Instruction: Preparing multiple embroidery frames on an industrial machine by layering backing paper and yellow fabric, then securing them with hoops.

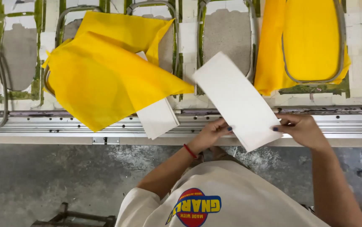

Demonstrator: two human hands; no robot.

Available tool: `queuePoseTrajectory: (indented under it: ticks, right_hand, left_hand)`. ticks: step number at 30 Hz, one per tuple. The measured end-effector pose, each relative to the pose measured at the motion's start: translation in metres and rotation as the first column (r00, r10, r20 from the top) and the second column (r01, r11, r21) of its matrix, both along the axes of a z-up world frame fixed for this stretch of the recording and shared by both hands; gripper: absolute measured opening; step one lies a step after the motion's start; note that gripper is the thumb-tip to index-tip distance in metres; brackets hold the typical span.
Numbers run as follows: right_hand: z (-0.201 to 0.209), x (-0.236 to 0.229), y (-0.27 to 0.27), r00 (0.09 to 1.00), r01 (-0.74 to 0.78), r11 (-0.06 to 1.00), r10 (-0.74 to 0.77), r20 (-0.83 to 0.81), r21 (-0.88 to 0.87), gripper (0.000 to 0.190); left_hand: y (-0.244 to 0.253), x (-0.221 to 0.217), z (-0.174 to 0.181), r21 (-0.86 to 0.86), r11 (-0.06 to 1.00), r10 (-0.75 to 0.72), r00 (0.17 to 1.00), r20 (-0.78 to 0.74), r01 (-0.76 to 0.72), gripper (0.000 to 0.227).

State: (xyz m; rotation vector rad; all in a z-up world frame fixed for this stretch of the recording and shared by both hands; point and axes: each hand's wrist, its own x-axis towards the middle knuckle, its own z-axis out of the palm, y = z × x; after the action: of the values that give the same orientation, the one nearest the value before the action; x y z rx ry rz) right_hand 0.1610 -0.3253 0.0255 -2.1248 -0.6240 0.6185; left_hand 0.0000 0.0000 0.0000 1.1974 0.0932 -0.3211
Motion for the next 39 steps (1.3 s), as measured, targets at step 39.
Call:
queuePoseTrajectory:
  ticks: [39]
  right_hand:
    - [-0.077,0.068,0.191,0.905,0.409,0.812,-0.418,-0.074,0.416,0.028]
  left_hand:
    - [0.066,0.134,-0.022,0.560,0.734,0.489,0.871,-0.042,-0.384,0.055]
